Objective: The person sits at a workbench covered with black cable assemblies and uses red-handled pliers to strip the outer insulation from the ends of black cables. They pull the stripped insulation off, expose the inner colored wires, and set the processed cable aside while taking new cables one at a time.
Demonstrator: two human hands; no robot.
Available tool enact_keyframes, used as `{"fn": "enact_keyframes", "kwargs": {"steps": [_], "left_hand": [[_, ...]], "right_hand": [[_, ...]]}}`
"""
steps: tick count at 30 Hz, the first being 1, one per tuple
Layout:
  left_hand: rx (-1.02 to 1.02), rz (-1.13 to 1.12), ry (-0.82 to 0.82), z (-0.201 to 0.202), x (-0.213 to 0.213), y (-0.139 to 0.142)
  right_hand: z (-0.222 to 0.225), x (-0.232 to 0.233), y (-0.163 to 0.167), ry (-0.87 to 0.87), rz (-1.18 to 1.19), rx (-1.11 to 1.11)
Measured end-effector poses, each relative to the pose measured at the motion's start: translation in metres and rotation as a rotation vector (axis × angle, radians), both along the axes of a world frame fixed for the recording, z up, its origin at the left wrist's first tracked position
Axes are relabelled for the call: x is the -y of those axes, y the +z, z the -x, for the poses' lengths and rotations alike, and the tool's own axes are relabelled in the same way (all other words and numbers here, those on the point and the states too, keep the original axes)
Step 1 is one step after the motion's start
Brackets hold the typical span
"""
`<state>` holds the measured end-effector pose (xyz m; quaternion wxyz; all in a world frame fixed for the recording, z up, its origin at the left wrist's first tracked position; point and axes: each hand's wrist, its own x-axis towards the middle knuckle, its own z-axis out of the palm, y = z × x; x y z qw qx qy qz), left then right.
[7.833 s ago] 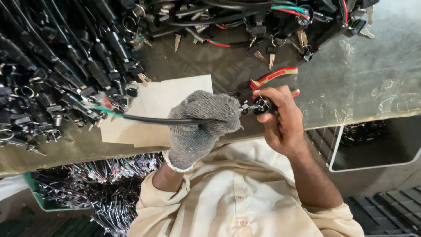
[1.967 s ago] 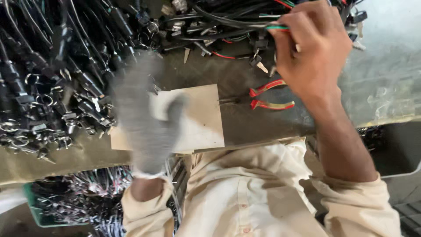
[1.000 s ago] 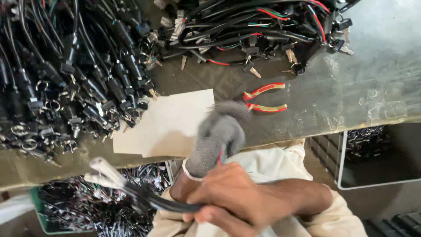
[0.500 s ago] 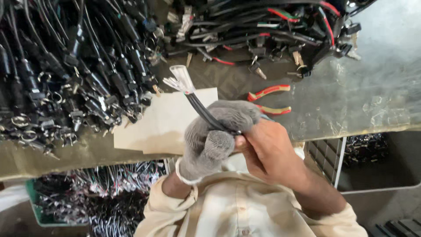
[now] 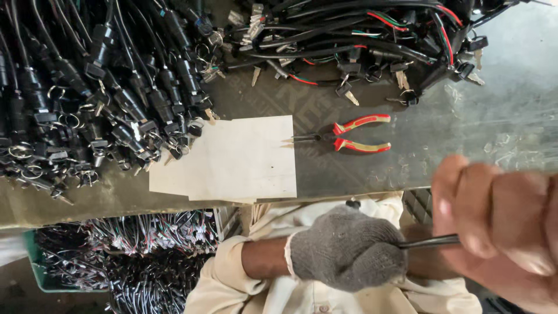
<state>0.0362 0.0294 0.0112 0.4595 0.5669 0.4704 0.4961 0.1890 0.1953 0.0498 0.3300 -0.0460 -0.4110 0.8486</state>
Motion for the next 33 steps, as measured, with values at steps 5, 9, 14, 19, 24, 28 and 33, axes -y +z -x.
{"fn": "enact_keyframes", "kwargs": {"steps": [5, 9, 14, 19, 24, 28, 33], "left_hand": [[-0.031, -0.130, 0.198, 0.043, 0.001, -0.012], [0.453, 0.258, 0.361, 0.063, 0.002, -0.023], [0.771, 0.261, 0.323, 0.088, 0.004, -0.013], [-0.022, -0.141, 0.655, 0.076, 0.006, -0.028], [0.228, -0.003, 0.653, 0.049, 0.013, -0.050], [0.044, -0.030, 0.725, 0.058, 0.019, -0.040], [-0.316, -0.029, 0.643, 0.067, 0.008, -0.021]], "right_hand": [[-0.004, 0.000, -0.039, -0.280, 0.176, -0.087], [0.054, -0.013, -0.020, -0.477, 0.285, -0.064], [0.097, 0.031, -0.056, 0.273, -0.203, 0.443], [0.057, 0.045, -0.110, 0.238, -0.410, 0.689], [0.059, 0.034, -0.105, 0.109, -0.465, 0.612], [0.066, 0.025, -0.088, -0.050, -0.988, 0.524], [0.061, 0.022, -0.088, -0.038, -0.975, 0.501]]}}
